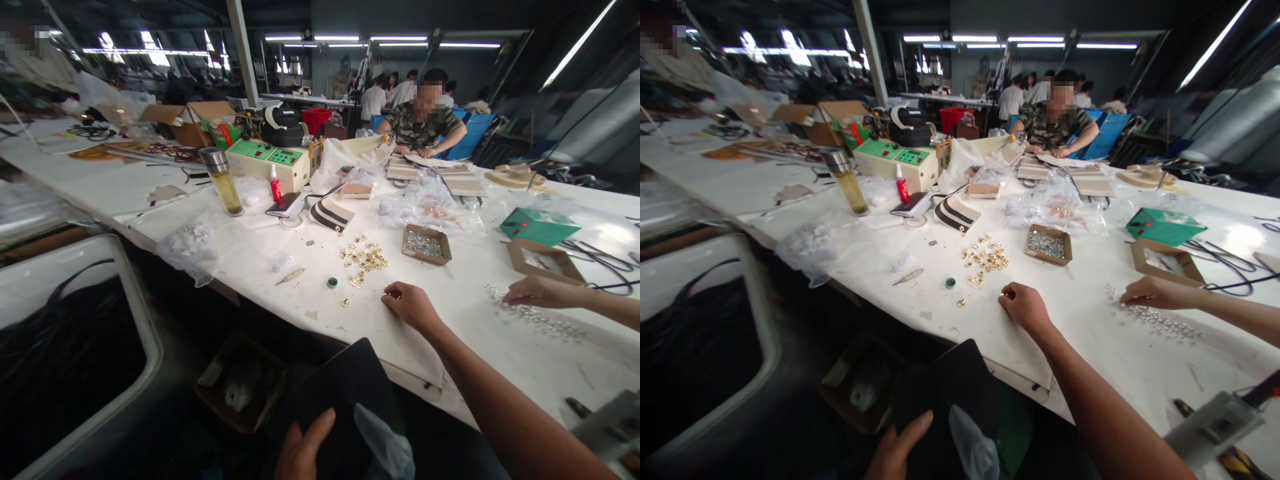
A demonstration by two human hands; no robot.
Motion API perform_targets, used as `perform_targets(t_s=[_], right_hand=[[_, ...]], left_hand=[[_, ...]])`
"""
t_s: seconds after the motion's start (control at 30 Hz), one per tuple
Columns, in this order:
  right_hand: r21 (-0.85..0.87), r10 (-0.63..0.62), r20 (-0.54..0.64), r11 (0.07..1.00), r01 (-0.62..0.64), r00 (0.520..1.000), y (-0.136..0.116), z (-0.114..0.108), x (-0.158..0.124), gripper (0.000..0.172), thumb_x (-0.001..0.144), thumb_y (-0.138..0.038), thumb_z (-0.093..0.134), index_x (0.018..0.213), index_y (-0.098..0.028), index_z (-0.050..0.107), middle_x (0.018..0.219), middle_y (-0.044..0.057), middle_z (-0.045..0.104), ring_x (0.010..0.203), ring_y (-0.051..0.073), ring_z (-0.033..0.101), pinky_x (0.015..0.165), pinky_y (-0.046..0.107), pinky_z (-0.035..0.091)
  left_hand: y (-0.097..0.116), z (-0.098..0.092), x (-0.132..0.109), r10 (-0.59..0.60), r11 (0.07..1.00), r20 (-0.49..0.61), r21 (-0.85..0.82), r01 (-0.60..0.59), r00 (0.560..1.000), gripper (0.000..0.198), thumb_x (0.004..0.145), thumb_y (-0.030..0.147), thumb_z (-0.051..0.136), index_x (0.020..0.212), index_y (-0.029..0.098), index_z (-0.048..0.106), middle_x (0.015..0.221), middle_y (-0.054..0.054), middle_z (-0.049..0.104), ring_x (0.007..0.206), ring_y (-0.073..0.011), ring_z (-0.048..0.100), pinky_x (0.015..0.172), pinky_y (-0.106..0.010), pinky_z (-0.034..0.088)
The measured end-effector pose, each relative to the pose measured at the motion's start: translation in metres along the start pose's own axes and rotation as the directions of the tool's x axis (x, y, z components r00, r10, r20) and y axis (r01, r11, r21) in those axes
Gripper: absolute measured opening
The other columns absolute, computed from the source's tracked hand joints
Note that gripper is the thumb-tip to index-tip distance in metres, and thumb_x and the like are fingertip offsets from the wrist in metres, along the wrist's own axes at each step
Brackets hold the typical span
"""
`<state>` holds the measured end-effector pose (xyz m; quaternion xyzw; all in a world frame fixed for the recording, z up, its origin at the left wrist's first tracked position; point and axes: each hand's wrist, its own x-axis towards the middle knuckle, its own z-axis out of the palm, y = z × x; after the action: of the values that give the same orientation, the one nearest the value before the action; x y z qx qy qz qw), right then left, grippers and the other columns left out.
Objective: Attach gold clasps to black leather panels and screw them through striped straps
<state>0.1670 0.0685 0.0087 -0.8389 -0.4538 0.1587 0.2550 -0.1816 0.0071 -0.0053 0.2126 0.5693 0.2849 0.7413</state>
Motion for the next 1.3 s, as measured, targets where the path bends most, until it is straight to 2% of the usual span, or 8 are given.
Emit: perform_targets(t_s=[0.33, 0.5, 0.6, 0.7, 0.9, 1.0, 1.17, 1.3], right_hand=[[0.322, 0.006, -0.052, 0.947, 0.011, 0.999, 0.002, -0.015, -0.030, 0.022, 0.081, -0.042, 0.074, 0.089, -0.022, 0.079, 0.088, 0.004, 0.079, 0.080, 0.022, 0.070, 0.079, 0.034, 0.052], [0.581, 0.060, -0.104, 0.814, 0.012, 0.993, -0.009, -0.036, -0.095, 0.041, 0.080, -0.059, 0.080, 0.091, -0.020, 0.077, 0.089, 0.006, 0.079, 0.077, 0.020, 0.069, 0.072, 0.032, 0.055], [0.713, 0.073, -0.096, 0.701, 0.018, 0.993, -0.018, -0.046, -0.140, 0.036, 0.077, -0.053, 0.089, 0.087, -0.020, 0.079, 0.082, 0.004, 0.078, 0.071, 0.018, 0.067, 0.067, 0.029, 0.054], [0.711, 0.025, -0.075, 0.702, 0.036, 0.997, -0.024, -0.052, -0.175, 0.025, 0.080, -0.045, 0.089, 0.088, -0.022, 0.082, 0.083, 0.004, 0.080, 0.073, 0.018, 0.070, 0.067, 0.028, 0.056], [0.732, -0.048, 0.038, 0.681, 0.005, 0.998, -0.036, -0.088, -0.205, 0.022, 0.083, -0.043, 0.088, 0.090, -0.023, 0.084, 0.084, 0.005, 0.082, 0.073, 0.020, 0.076, 0.066, 0.028, 0.062], [0.733, -0.083, -0.033, 0.676, 0.081, 0.996, -0.049, -0.105, -0.217, 0.020, 0.084, -0.045, 0.089, 0.091, -0.026, 0.084, 0.086, 0.005, 0.082, 0.074, 0.021, 0.076, 0.067, 0.030, 0.064], [0.529, -0.312, -0.234, 0.754, 0.389, 0.921, -0.048, -0.074, -0.231, 0.005, 0.096, -0.027, 0.078, 0.097, -0.028, 0.082, 0.091, 0.002, 0.081, 0.080, 0.019, 0.077, 0.073, 0.030, 0.063], [0.452, -0.279, -0.359, 0.783, 0.427, 0.891, -0.030, -0.042, -0.233, 0.008, 0.098, -0.021, 0.076, 0.100, -0.026, 0.081, 0.094, 0.003, 0.081, 0.085, 0.019, 0.077, 0.077, 0.030, 0.062]], left_hand=[[0.023, 0.036, -0.017, 0.004, 0.986, 0.094, -0.169, 0.012, 0.996, 0.047, 0.078, 0.025, 0.087, 0.121, 0.013, 0.076, 0.117, -0.013, 0.083, 0.129, -0.0370, 0.071, 0.117, -0.050, 0.054], [0.031, 0.045, -0.016, 0.114, 0.993, 0.183, -0.015, -0.113, 0.976, 0.049, 0.076, 0.034, 0.091, 0.119, 0.014, 0.078, 0.123, -0.013, 0.082, 0.130, -0.0370, 0.071, 0.118, -0.048, 0.053], [0.030, 0.055, -0.017, 0.143, 0.982, 0.227, 0.091, -0.167, 0.963, 0.055, 0.077, 0.043, 0.090, 0.121, 0.013, 0.078, 0.120, -0.014, 0.082, 0.124, -0.0380, 0.074, 0.114, -0.049, 0.055], [0.028, 0.067, -0.028, 0.166, 0.963, 0.258, 0.167, -0.213, 0.952, 0.059, 0.077, 0.049, 0.088, 0.121, 0.011, 0.079, 0.113, -0.015, 0.084, 0.116, -0.0393, 0.076, 0.109, -0.050, 0.056], [0.024, 0.077, -0.055, 0.325, 0.814, 0.365, 0.363, -0.455, 0.873, 0.048, 0.089, 0.050, 0.079, 0.119, 0.012, 0.081, 0.113, -0.012, 0.084, 0.113, -0.0359, 0.076, 0.105, -0.039, 0.056], [0.018, 0.078, -0.063, 0.368, 0.750, 0.403, 0.405, -0.524, 0.838, 0.045, 0.095, 0.048, 0.074, 0.121, 0.013, 0.081, 0.115, -0.010, 0.084, 0.113, -0.0339, 0.076, 0.101, -0.035, 0.056], [0.007, 0.080, -0.073, 0.435, 0.686, 0.411, 0.425, -0.591, 0.801, 0.041, 0.099, 0.044, 0.071, 0.126, 0.015, 0.079, 0.125, -0.010, 0.081, 0.120, -0.0325, 0.073, 0.106, -0.034, 0.055], [-0.002, 0.079, -0.078, 0.462, 0.693, 0.384, 0.405, -0.596, 0.799, 0.046, 0.099, 0.047, 0.071, 0.131, 0.015, 0.077, 0.130, -0.012, 0.079, 0.126, -0.0334, 0.071, 0.112, -0.037, 0.054]])
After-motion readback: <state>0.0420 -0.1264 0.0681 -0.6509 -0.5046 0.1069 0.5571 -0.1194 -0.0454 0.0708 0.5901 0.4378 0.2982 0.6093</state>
